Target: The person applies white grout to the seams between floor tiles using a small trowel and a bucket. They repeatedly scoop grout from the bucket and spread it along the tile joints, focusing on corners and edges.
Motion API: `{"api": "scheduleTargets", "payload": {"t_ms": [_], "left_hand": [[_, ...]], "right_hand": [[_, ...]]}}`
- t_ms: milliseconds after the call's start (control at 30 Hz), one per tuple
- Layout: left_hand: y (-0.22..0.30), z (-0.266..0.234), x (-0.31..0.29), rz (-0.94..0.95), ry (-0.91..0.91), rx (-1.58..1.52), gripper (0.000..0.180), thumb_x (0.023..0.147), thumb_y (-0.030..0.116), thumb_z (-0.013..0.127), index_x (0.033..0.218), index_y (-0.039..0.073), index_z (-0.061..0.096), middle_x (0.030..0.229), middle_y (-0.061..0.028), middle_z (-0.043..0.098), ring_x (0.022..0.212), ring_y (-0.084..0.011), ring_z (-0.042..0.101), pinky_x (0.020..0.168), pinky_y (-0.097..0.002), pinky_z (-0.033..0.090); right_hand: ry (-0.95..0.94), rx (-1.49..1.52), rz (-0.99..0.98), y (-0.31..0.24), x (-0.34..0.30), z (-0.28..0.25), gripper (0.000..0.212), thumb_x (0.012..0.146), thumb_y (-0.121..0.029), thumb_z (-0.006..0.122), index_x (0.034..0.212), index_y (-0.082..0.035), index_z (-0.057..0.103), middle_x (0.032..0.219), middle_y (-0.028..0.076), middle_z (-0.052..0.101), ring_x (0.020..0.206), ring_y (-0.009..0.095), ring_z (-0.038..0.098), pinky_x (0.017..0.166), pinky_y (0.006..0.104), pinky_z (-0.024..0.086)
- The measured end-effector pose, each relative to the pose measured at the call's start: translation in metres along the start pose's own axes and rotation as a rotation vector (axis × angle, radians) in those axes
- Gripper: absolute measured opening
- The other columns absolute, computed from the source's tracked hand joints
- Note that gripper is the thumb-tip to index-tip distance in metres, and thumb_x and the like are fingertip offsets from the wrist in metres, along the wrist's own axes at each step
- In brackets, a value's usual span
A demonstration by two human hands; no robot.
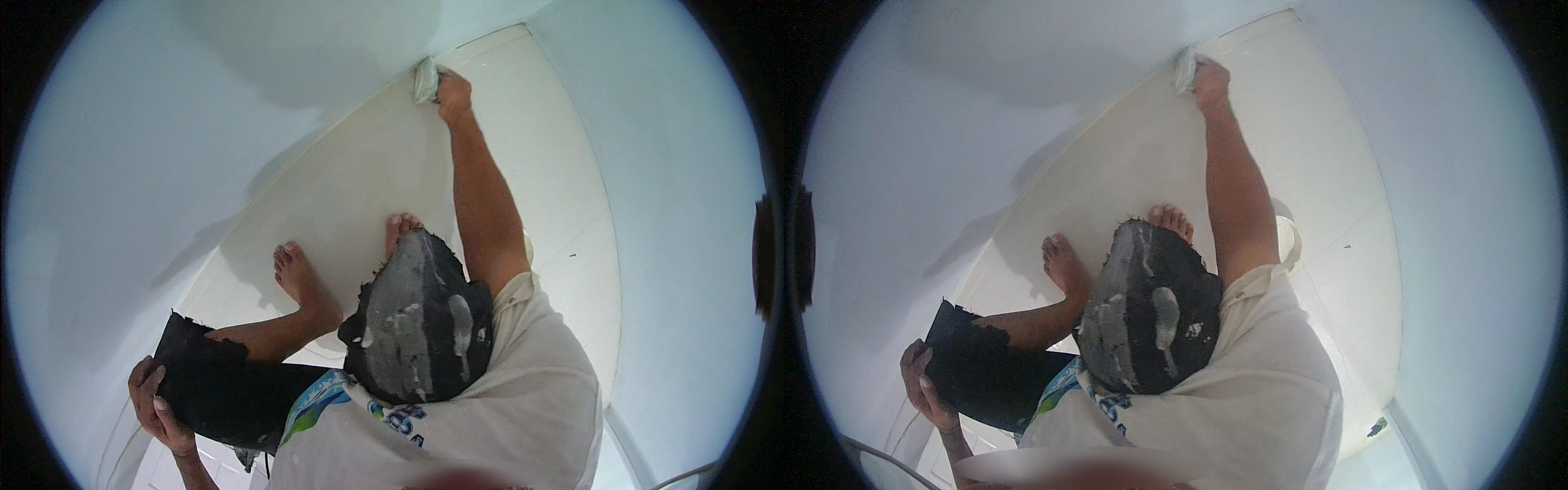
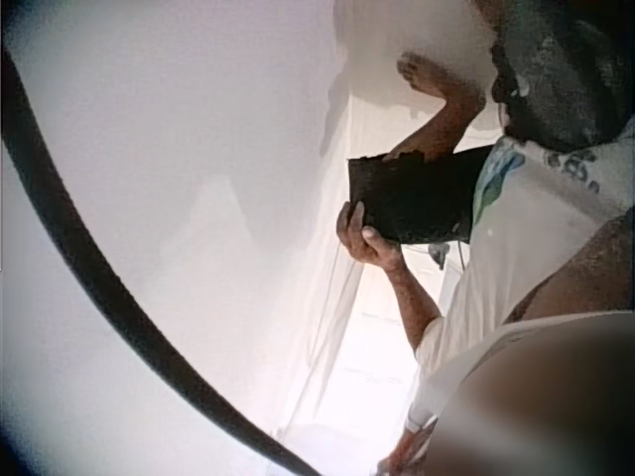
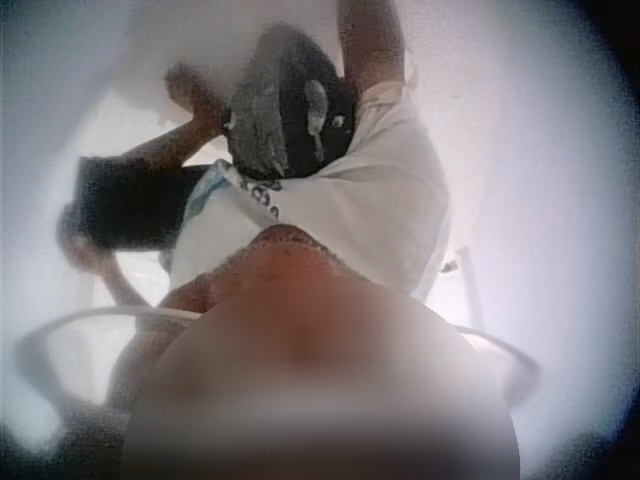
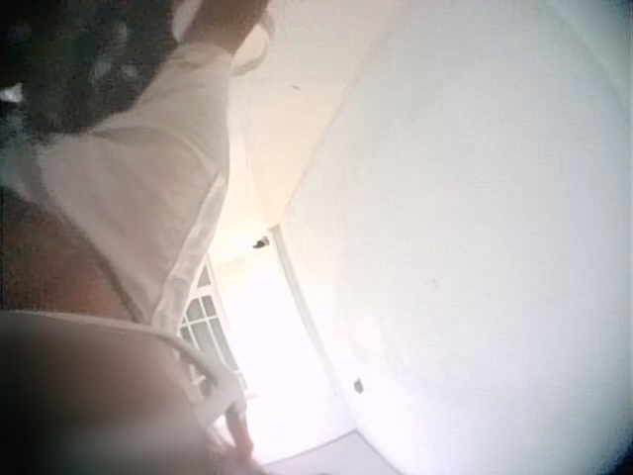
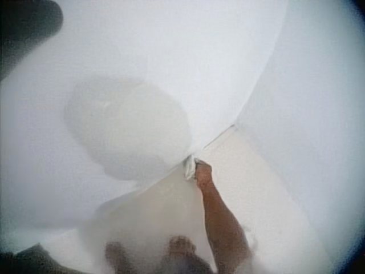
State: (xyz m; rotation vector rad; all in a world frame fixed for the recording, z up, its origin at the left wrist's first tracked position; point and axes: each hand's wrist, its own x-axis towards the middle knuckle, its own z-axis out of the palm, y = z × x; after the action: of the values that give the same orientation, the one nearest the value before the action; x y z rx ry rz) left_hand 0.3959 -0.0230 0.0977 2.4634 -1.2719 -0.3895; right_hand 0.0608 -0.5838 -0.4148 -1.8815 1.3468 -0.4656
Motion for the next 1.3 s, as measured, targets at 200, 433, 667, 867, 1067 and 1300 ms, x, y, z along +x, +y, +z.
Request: {"api": "scheduleTargets", "payload": {"t_ms": [200, 433, 667, 867, 1067, 1300], "left_hand": [[0.009, 0.002, 0.0, 0.019, 0.041, 0.033, 0.059, 0.106, 0.052, 0.047, 0.113, 0.001, 0.074, 0.126, -0.0238, 0.065, 0.122, -0.0371, 0.06, 0.105, -0.0486, 0.046], [0.019, 0.003, -0.004, -0.011, 0.079, -0.006, 0.056, 0.105, 0.049, 0.048, 0.11, 0.0, 0.075, 0.125, -0.0218, 0.066, 0.12, -0.0348, 0.061, 0.108, -0.0474, 0.044], [0.028, 0.004, -0.002, -0.023, 0.09, -0.003, 0.056, 0.105, 0.049, 0.049, 0.11, 0.0, 0.075, 0.124, -0.0205, 0.067, 0.12, -0.0344, 0.061, 0.108, -0.0479, 0.044], [0.033, 0.005, -0.003, 0.005, 0.093, 0.015, 0.056, 0.105, 0.047, 0.047, 0.109, 0.0, 0.075, 0.124, -0.021, 0.067, 0.12, -0.0343, 0.061, 0.108, -0.0482, 0.044], [0.016, 0.003, -0.012, 0.011, 0.098, -0.025, 0.059, 0.107, 0.05, 0.044, 0.111, -0.001, 0.074, 0.127, -0.0217, 0.065, 0.125, -0.0357, 0.058, 0.111, -0.0506, 0.041], [0.012, 0.002, -0.02, -0.02, 0.134, -0.024, 0.058, 0.104, 0.05, 0.047, 0.111, -0.001, 0.075, 0.124, -0.0227, 0.066, 0.123, -0.0357, 0.06, 0.111, -0.0496, 0.041]], "right_hand": [[0.211, 0.715, 0.19, -0.078, -0.071, 0.062, 0.025, 0.096, -0.005, 0.056, 0.11, 0.001, 0.075, 0.102, 0.008, 0.075, 0.093, 0.022, 0.07, 0.082, 0.0321, 0.054], [0.161, 0.741, 0.336, -0.125, -0.116, 0.125, 0.028, 0.101, -0.01, 0.053, 0.114, 0.005, 0.073, 0.101, 0.013, 0.075, 0.092, 0.026, 0.07, 0.083, 0.0369, 0.054], [0.161, 0.693, 0.281, -0.152, -0.159, 0.193, 0.023, 0.099, -0.008, 0.057, 0.112, 0.002, 0.073, 0.102, 0.011, 0.072, 0.093, 0.018, 0.065, 0.085, 0.0319, 0.052], [-0.207, 0.221, -0.047, -0.126, -0.162, 0.178, 0.036, 0.096, -0.024, 0.066, 0.126, -0.005, 0.07, 0.123, 0.012, 0.071, 0.116, 0.029, 0.065, 0.105, 0.0411, 0.049], [-0.003, 0.173, 0.216, -0.094, -0.102, 0.044, 0.052, 0.092, -0.034, 0.074, 0.137, -0.01, 0.064, 0.131, 0.008, 0.069, 0.129, 0.027, 0.059, 0.113, 0.0436, 0.046], [0.143, 0.972, 0.458, -0.115, -0.109, 0.103, 0.035, 0.103, -0.006, 0.054, 0.136, 0.005, 0.062, 0.124, 0.016, 0.069, 0.105, 0.03, 0.071, 0.077, 0.0461, 0.067]]}}
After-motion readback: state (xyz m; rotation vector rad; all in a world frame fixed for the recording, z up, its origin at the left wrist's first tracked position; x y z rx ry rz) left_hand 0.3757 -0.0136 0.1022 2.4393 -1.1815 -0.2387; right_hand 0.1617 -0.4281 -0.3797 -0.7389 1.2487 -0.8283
